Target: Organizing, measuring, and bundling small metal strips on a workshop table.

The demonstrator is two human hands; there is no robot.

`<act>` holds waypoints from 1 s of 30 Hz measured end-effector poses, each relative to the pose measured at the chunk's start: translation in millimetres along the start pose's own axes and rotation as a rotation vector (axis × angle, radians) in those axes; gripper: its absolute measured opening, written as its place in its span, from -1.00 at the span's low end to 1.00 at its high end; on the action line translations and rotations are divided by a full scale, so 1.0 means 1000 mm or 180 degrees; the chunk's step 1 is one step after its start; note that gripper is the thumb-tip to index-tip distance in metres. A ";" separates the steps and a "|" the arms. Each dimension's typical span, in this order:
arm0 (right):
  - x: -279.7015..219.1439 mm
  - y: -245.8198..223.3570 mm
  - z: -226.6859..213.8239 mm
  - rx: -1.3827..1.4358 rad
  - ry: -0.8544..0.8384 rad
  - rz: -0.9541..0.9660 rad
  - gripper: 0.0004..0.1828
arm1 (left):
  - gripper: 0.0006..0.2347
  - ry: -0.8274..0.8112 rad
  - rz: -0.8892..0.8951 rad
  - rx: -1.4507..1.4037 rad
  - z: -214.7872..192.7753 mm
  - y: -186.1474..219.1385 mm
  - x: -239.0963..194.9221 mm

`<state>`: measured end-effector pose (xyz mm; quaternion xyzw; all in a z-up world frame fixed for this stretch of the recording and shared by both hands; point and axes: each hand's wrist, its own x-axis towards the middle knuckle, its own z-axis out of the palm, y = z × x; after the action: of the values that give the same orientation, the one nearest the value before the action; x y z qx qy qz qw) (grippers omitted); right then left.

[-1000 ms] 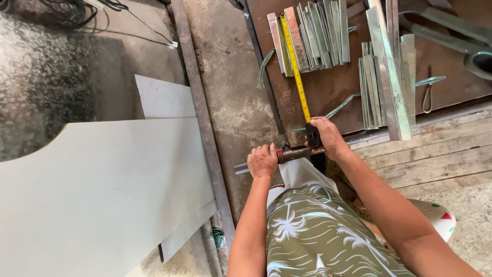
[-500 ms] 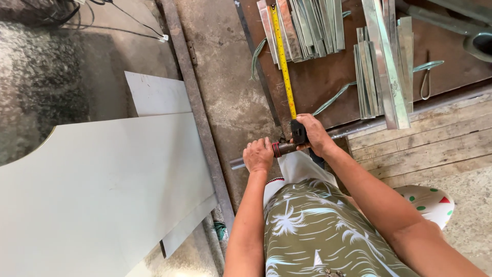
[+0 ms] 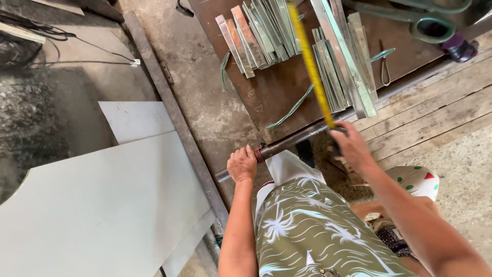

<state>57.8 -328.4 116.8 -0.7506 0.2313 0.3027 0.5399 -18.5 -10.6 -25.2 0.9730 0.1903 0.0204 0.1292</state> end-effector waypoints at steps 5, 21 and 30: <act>-0.027 0.047 -0.058 -0.0186 0.0359 0.0170 -0.47 | -0.70 0.0040 -0.0018 0.0057 0.002 -0.001 -0.002; -0.047 0.073 -0.071 -0.0600 0.0602 0.0460 -0.44 | -0.71 -0.0129 0.0016 0.0185 0.009 -0.005 -0.001; -0.037 0.095 -0.072 -0.1297 0.0684 -0.0047 -0.44 | -0.72 -0.0026 0.0023 0.0112 0.005 -0.002 -0.003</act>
<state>-17.5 -425.1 96.4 -0.8737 0.2161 0.2575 0.3517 -21.5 -11.2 -30.2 0.9759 0.1865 0.0135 0.1127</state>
